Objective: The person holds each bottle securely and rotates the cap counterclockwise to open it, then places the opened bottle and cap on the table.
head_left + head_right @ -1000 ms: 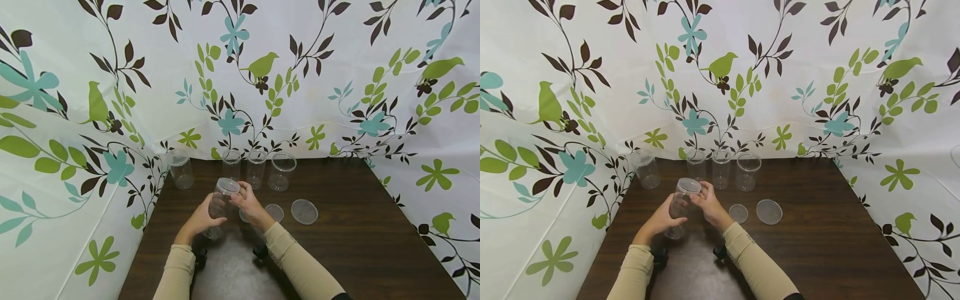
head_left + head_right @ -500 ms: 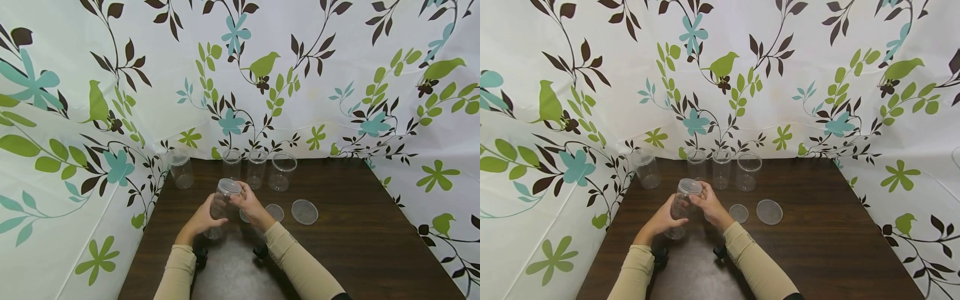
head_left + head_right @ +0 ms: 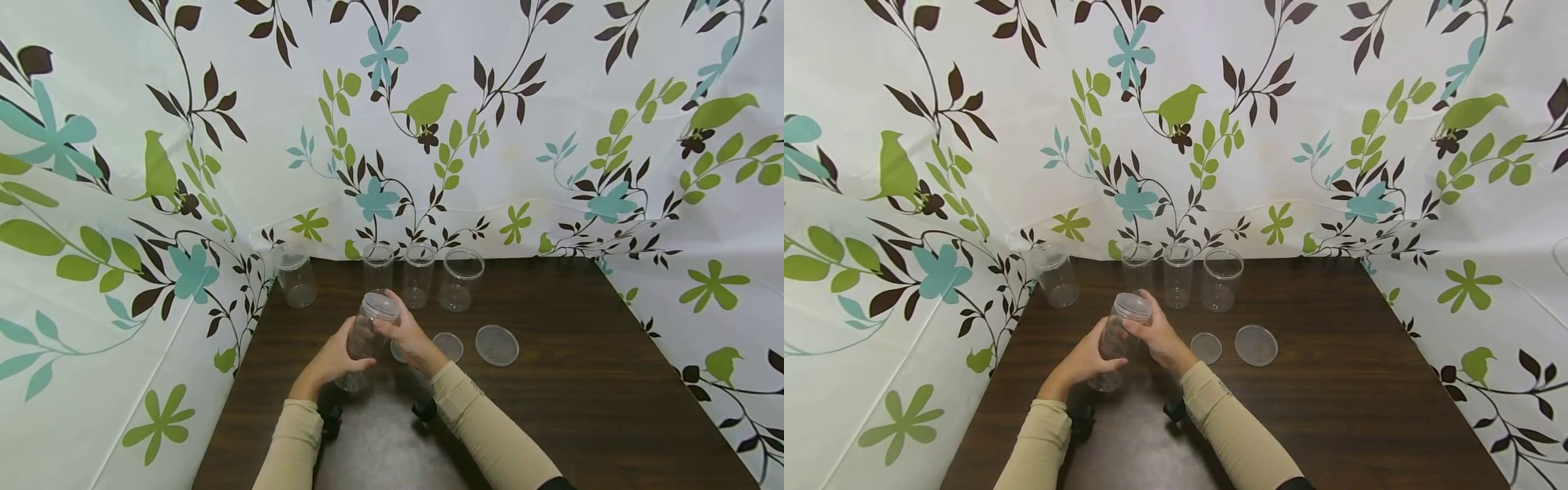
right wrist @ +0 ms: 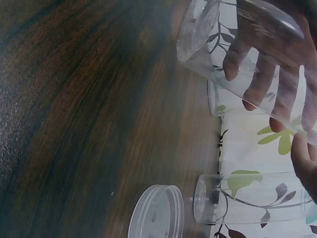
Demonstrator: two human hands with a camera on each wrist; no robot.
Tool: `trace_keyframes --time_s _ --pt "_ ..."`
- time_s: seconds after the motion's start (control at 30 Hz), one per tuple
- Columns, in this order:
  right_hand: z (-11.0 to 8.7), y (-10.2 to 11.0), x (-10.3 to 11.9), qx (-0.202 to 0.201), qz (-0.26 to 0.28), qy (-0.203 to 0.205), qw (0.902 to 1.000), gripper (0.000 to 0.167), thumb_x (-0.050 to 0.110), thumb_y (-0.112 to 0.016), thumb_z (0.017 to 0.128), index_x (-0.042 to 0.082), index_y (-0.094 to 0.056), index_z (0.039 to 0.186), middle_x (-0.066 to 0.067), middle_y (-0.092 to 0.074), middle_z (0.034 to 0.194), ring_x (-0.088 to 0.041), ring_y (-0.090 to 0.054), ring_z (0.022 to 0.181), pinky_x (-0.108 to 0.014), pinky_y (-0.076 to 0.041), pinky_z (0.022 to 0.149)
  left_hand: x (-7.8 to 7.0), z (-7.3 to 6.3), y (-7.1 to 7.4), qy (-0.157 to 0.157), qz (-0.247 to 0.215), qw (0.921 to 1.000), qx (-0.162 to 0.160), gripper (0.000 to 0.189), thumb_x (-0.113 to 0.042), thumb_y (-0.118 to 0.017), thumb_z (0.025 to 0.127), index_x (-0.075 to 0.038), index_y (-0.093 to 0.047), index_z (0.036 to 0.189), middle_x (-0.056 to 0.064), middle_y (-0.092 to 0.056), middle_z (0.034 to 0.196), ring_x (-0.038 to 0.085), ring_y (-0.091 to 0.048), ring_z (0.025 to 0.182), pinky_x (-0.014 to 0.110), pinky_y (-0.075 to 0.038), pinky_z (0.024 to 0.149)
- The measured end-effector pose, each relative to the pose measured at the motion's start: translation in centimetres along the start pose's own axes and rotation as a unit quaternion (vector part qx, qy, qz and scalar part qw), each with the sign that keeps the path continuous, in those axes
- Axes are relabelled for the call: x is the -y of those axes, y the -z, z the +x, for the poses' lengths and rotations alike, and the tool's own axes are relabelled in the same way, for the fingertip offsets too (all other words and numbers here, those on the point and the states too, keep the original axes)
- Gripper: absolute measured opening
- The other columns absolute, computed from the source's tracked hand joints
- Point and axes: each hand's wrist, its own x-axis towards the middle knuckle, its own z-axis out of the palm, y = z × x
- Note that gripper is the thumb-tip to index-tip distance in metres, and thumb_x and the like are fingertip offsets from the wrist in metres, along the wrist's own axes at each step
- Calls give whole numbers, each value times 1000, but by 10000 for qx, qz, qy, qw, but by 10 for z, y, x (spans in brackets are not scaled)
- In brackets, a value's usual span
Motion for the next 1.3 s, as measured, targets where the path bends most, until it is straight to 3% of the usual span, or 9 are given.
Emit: trace_keyframes --time_s 0.17,0.23,0.4,0.7,1.03,1.2,1.3 --pt "-2 -3 -1 -148 221 24 9996 93 17 -74 93 1 -9 156 -28 -31 155 -20 -46 132 -29 -44 103 1 -2 4 -36 -133 9998 -111 79 -6 -85 80 -4 -37 144 18 -62 126 31 -64 111 32 -55 87" --pt "-3 -4 -2 -220 335 87 9992 83 12 -72 93 0 -14 150 -27 -32 153 -19 -47 130 -29 -46 102 10 -2 5 39 -97 9998 -192 80 -9 -86 80 -7 -37 144 16 -62 127 29 -64 111 31 -55 87" --pt "-3 -6 -4 -308 502 171 9981 70 8 -72 92 0 -21 139 -20 -38 143 -14 -52 119 -29 -50 97 13 -3 8 247 45 9991 -332 81 -10 -87 79 -10 -38 145 14 -63 126 32 -64 112 38 -54 90" --pt "-2 -4 -3 -192 346 221 9990 73 9 -70 94 -5 -21 146 -20 -39 143 -14 -53 120 -29 -49 97 12 -3 8 253 228 9990 -301 83 -14 -87 79 -10 -37 145 12 -63 126 29 -64 111 43 -53 93" --pt "-1 -4 4 -133 -127 139 9997 86 20 -77 91 -5 -25 155 -17 -52 133 -14 -55 113 -27 -46 96 10 -1 1 139 225 9996 46 82 -17 -86 81 -11 -37 146 12 -62 128 27 -63 114 37 -53 92" --pt "-1 -2 1 -137 -61 9 9999 99 28 -79 90 2 -13 160 -25 -43 145 -19 -52 122 -29 -43 102 9 -1 2 132 111 9998 20 82 -15 -86 81 -11 -36 146 13 -62 128 28 -63 114 34 -54 89" --pt "-1 -2 -2 -169 115 38 9998 98 26 -78 91 2 -9 156 -28 -32 153 -23 -47 130 -30 -42 104 10 -2 5 131 5 9999 -66 81 -12 -85 82 -10 -36 146 16 -61 128 31 -63 113 34 -56 85"
